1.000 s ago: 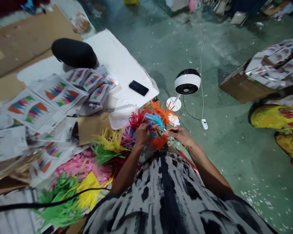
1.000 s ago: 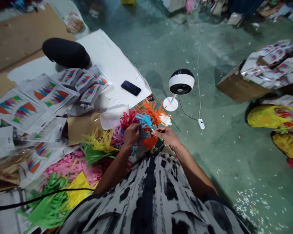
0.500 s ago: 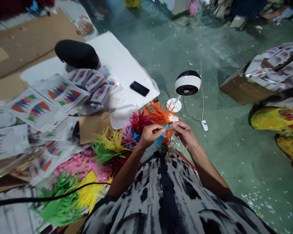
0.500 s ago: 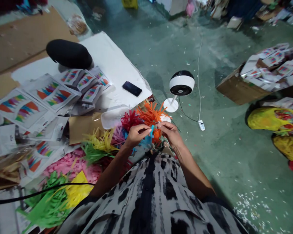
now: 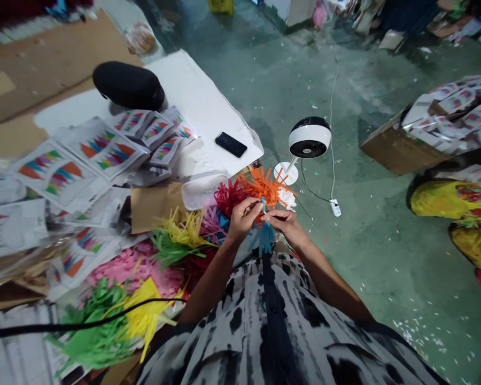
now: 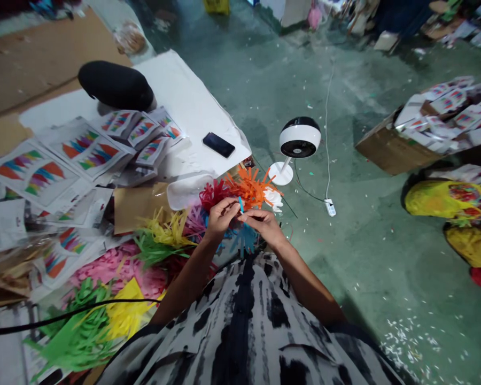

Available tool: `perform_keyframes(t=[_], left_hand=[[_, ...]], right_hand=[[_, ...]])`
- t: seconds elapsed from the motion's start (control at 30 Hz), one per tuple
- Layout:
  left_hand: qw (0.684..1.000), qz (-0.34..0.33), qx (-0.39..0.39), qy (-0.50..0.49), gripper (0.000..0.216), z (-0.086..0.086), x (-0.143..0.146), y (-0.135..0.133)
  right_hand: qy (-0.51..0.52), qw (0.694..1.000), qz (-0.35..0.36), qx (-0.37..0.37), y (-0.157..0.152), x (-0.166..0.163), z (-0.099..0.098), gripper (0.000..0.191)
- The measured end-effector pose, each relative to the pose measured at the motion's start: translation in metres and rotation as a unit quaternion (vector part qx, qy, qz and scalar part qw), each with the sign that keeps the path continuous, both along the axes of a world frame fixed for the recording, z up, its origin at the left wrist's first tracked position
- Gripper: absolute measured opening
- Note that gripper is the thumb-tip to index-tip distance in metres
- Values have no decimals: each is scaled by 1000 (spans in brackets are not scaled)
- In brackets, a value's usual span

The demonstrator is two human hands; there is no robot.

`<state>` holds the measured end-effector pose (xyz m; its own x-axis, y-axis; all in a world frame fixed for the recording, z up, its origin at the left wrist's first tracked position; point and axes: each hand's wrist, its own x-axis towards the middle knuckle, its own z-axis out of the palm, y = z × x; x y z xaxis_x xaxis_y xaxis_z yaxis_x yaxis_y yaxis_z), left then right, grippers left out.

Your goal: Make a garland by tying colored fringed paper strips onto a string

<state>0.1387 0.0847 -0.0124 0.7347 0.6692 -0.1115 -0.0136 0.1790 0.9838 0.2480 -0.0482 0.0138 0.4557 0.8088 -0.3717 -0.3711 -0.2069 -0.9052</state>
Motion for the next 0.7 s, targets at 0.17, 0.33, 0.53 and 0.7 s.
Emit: perform_keyframes(t=[0.17,0.33,0.53,0.7], left_hand=[[997,12,-70,0,37,5,-5,-5],[993,4,-120,-6,35,7,-11,-6],[996,14,-89,15,34,6,-14,-8],[993,23,-119,6,35,8,-18,-7]], right_hand=[[1,1000,4,-14,-4,-6,2,36],[75,997,7,-18,-9,-8,-5,40],[133,991,3,-3,-10,-13,-14,38],[136,991,2,2,-10,-15,-12,34]])
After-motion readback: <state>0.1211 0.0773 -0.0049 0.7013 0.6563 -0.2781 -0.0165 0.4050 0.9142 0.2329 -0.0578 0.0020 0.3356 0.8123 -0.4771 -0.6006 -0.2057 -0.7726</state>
